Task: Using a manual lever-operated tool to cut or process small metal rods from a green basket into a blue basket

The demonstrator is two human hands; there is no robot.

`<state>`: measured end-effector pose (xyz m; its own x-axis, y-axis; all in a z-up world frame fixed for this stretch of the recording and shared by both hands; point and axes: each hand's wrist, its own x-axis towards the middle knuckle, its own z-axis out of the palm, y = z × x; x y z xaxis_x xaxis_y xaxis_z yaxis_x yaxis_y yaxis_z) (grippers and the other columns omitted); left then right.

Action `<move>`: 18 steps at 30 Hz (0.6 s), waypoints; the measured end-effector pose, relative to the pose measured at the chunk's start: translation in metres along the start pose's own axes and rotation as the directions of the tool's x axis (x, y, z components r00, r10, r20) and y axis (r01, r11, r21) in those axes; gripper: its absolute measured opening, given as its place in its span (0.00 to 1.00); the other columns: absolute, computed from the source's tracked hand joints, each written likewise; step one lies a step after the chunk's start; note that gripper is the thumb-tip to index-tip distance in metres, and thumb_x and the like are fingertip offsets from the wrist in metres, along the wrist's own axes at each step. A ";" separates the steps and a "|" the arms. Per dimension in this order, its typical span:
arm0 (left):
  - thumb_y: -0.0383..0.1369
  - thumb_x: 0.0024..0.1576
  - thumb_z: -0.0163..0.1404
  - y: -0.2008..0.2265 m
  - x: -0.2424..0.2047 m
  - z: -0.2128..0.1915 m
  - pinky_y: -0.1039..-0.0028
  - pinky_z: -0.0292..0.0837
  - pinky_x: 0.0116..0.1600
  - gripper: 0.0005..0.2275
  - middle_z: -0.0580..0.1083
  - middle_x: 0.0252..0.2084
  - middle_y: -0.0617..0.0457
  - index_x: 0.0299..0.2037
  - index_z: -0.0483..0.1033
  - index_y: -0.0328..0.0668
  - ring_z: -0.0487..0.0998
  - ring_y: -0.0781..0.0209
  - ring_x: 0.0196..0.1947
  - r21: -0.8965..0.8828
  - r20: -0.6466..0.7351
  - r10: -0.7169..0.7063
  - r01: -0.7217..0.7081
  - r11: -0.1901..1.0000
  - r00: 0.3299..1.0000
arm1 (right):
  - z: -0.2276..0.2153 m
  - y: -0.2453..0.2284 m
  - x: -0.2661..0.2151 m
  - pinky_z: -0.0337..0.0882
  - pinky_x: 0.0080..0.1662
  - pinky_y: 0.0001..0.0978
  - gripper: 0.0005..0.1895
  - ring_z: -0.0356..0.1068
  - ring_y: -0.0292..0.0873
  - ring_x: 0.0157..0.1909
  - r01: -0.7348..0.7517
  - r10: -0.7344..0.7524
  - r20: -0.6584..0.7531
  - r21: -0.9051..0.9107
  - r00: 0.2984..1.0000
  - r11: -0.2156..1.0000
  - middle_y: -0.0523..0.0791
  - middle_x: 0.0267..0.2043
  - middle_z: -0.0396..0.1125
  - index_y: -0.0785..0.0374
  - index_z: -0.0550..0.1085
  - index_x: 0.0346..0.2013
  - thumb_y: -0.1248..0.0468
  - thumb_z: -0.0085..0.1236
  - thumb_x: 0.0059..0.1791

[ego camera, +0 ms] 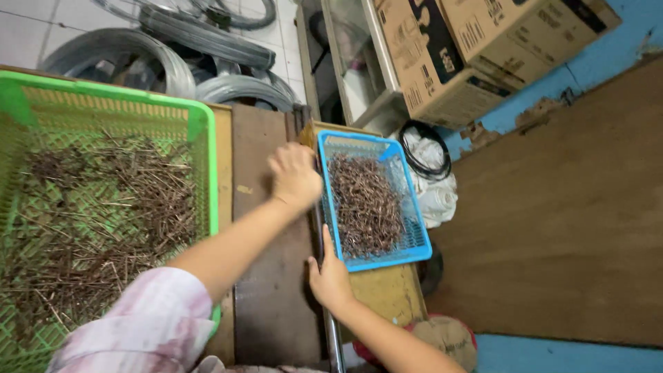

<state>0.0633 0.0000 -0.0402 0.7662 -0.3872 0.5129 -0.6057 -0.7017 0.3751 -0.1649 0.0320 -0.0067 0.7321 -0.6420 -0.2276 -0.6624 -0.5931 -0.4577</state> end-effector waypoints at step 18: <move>0.40 0.63 0.52 -0.088 0.041 0.045 0.28 0.53 0.67 0.14 0.80 0.49 0.53 0.58 0.78 0.57 0.80 0.46 0.55 -0.092 0.273 0.186 -0.167 0.982 0.944 | -0.037 -0.043 -0.019 0.75 0.59 0.67 0.48 0.73 0.75 0.59 -0.024 0.036 0.137 -0.086 0.990 0.996 0.70 0.53 0.74 0.45 0.39 0.85 0.61 0.54 0.56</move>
<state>0.1572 0.0192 -0.0868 0.6694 -0.6590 0.3430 -0.7420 -0.5696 0.3536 -0.1565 0.0518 0.0487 0.7226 -0.5906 -0.3593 -0.6913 -0.6168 -0.3763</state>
